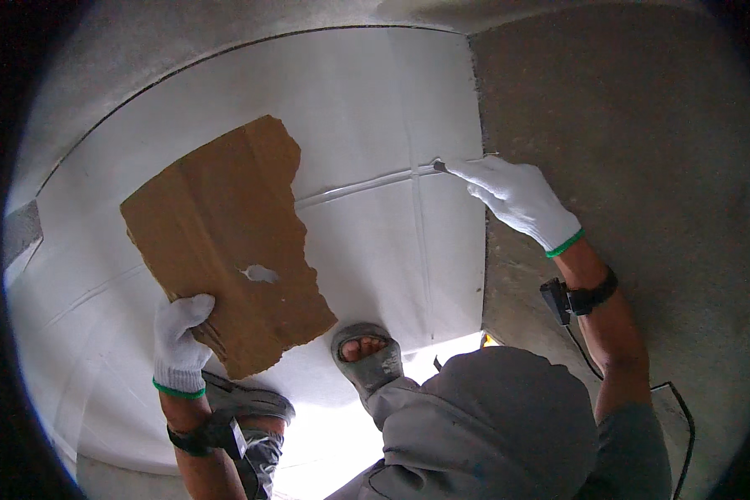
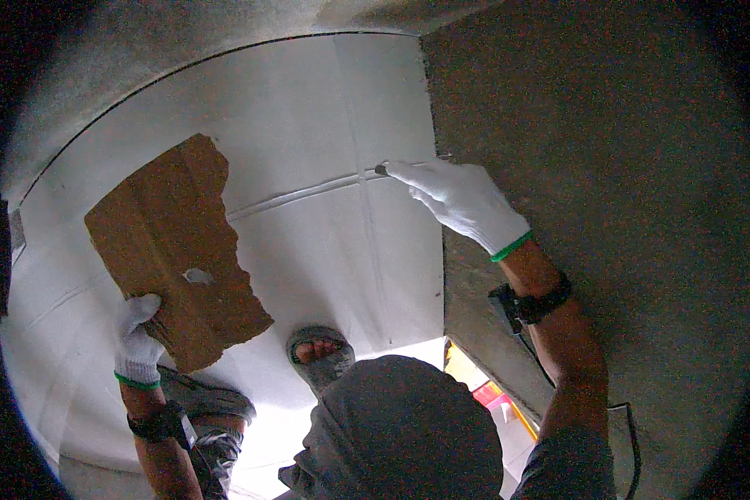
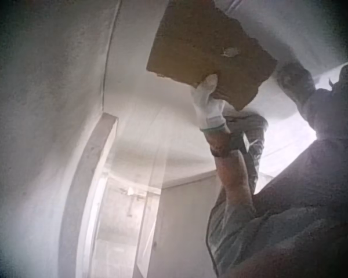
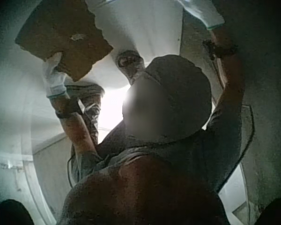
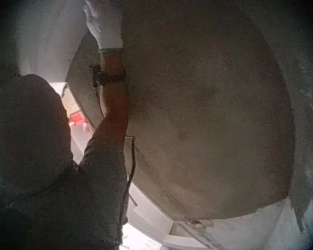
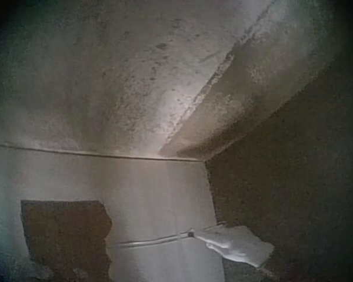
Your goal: Applying white grout or sealant to the gaps between floor tiles using a small putty knife and a piece of cardboard to hold the material.
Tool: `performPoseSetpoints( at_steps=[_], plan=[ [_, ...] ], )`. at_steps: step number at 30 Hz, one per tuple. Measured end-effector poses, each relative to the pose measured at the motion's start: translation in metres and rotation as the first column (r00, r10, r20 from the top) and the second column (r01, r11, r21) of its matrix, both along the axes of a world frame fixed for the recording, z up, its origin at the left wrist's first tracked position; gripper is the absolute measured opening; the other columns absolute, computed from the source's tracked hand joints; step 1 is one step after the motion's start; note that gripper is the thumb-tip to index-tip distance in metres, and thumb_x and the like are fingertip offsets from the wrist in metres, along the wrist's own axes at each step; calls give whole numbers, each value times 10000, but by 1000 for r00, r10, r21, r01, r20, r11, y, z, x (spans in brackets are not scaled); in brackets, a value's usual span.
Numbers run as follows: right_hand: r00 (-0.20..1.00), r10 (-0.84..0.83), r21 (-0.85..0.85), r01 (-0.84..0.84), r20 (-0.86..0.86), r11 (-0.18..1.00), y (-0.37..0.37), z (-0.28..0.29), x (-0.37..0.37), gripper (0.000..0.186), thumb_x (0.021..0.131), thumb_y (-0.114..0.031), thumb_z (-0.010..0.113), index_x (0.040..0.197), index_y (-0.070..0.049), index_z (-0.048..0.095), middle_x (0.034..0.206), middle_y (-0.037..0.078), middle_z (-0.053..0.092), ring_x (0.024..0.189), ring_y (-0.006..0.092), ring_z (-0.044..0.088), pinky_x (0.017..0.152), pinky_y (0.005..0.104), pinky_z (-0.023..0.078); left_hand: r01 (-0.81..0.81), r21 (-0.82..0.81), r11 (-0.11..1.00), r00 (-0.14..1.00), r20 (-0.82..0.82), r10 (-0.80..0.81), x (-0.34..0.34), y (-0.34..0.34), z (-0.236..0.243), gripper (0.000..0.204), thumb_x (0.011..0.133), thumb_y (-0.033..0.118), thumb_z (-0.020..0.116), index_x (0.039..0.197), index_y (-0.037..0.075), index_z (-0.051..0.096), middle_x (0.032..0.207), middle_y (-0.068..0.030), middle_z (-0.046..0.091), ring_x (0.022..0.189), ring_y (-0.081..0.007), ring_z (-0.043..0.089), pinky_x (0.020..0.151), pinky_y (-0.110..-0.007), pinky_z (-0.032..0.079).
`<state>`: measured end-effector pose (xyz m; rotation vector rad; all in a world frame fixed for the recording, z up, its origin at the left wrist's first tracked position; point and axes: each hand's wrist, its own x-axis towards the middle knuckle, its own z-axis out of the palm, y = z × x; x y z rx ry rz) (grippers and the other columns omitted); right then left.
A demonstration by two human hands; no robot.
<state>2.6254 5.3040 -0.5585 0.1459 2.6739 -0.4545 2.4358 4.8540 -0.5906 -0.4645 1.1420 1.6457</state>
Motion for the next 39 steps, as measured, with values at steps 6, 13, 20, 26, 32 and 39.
performPoseSetpoints(
  at_steps=[6,13,20,26,32,39],
  plan=[
    [987,136,182,-150,88,972,3,-12,-2,353,979,-149,661,1325,-196,608,1033,105,730,841,317,737,684,432,612,42,-47,998,999,-30,-44,3,-4,0,708,774,163,680,1412,-88,501,1274,-223,674,1134,-377,701,1001,-483,599],
    [986,159,256,-167,52,952,6,-27,5,367,965,-99,639,1315,-185,572,1010,105,700,867,334,723,699,470,600,43,52,998,999,5,-43,1,-2,5,674,815,152,701,1433,-43,515,1309,-205,673,1178,-373,682,1031,-527,571],
    [985,153,87,-146,-80,985,8,-39,17,457,951,-48,682,1368,-235,659,1106,59,739,911,290,725,771,387,611,66,47,997,998,-3,-66,4,2,12,694,809,162,687,1443,-46,497,1308,-216,666,1172,-372,686,1034,-540,570],
    [958,210,43,-205,-196,978,10,-41,15,460,945,-20,679,1354,-232,676,1067,47,736,892,285,713,759,380,596,53,120,991,998,-38,-49,9,2,7,759,806,187,708,1479,-58,456,1333,-240,650,1177,-411,680,1038,-559,566],
    [951,247,44,-243,-185,969,8,-40,15,489,921,17,668,1338,-237,685,941,79,677,807,300,681,708,401,581,55,102,993,998,3,-56,9,1,9,791,797,180,715,1496,-62,434,1386,-255,623,1232,-432,653,1065,-580,544],
    [972,220,3,-220,-80,975,12,-43,15,448,974,4,598,1345,-234,675,1257,68,732,1053,303,728,856,384,620,66,96,993,998,-12,-65,8,0,8,808,790,184,724,1501,-63,430,1382,-257,628,1234,-428,656,1075,-573,542]
  ],
)
